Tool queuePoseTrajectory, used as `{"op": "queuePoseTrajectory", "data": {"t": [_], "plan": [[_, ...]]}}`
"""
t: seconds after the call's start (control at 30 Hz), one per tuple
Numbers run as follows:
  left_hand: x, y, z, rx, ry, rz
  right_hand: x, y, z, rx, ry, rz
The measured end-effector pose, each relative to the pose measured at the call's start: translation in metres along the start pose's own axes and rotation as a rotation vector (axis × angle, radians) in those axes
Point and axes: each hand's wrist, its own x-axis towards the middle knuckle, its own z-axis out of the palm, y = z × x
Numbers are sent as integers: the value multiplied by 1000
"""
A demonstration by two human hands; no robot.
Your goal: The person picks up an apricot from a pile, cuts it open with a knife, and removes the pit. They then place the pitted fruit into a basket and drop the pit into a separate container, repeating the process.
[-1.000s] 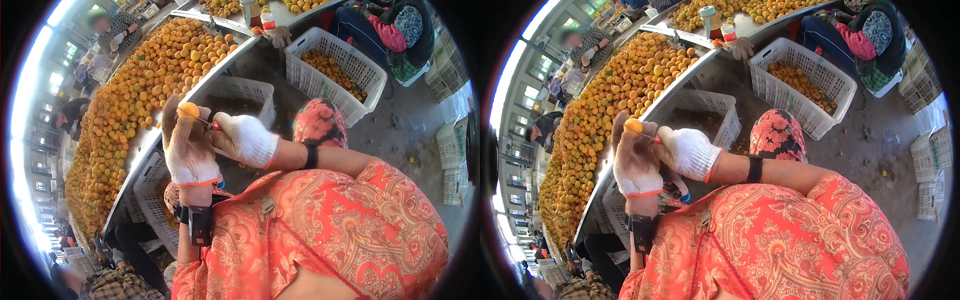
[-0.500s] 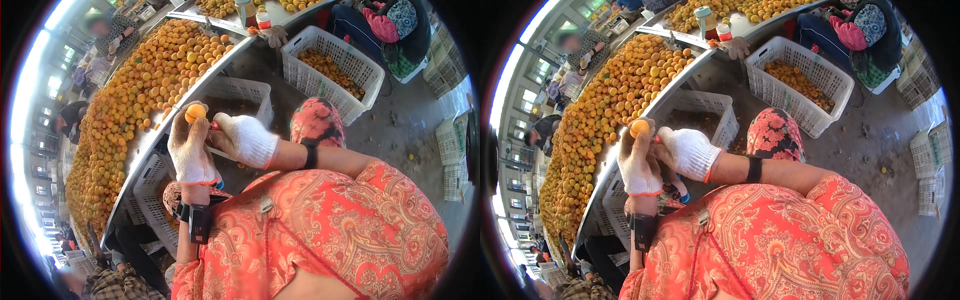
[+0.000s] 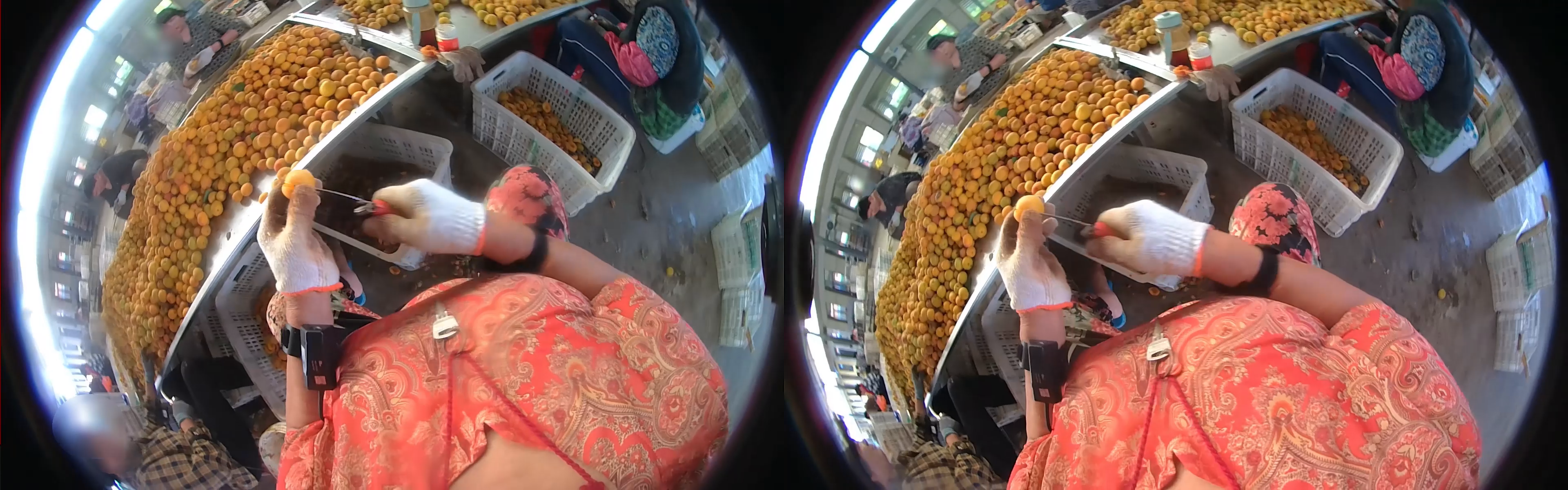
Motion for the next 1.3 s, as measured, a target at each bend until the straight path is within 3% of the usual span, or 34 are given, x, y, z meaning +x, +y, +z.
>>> {"op": "queuePoseTrajectory", "data": {"t": [0.07,0.13,0.17,0.2,0.27,0.4,0.5,0.57,0.63,0.73,0.8,0.87,0.9,1.0,1.13,1.17,1.2,1.23,1.3], "plan": [[2,6,-7,22,50,54,-10,-7,-11,-23,31,-10],[-3,10,-11,216,-7,21,-10,-17,-8,130,251,4],[-13,11,0,165,-31,-10,-7,-15,-7,141,310,-80],[-15,10,-1,324,-189,-22,-3,-19,-11,-135,350,-78],[-22,6,5,684,-375,224,1,-28,-3,-139,417,-211],[-31,7,15,515,-370,165,2,-32,2,-117,354,-253],[-40,23,21,562,-321,105,-3,-40,5,15,282,-165],[-41,23,17,431,-308,4,-3,-40,10,376,168,-169],[-45,28,23,212,-266,-135,-3,-38,11,389,156,-212],[-42,26,22,173,-226,-218,-1,-33,13,431,172,-164],[-38,16,18,172,-236,-233,0,-32,11,462,179,-118],[-30,0,16,151,-202,61,1,-30,7,640,139,50],[-26,8,5,-339,-294,-361,3,-28,8,727,166,45],[-20,8,0,-476,-380,-416,3,-28,6,802,234,-30],[-18,9,11,-291,-175,-393,5,-27,2,797,251,-48],[-19,4,10,-258,-132,-458,7,-22,2,670,265,-83],[-23,4,13,-124,-298,-418,9,-18,4,545,272,-115],[-25,2,15,-57,-340,-415,7,-16,4,549,262,-116],[-29,6,18,69,-356,-433,6,-16,3,207,333,-226]]}}
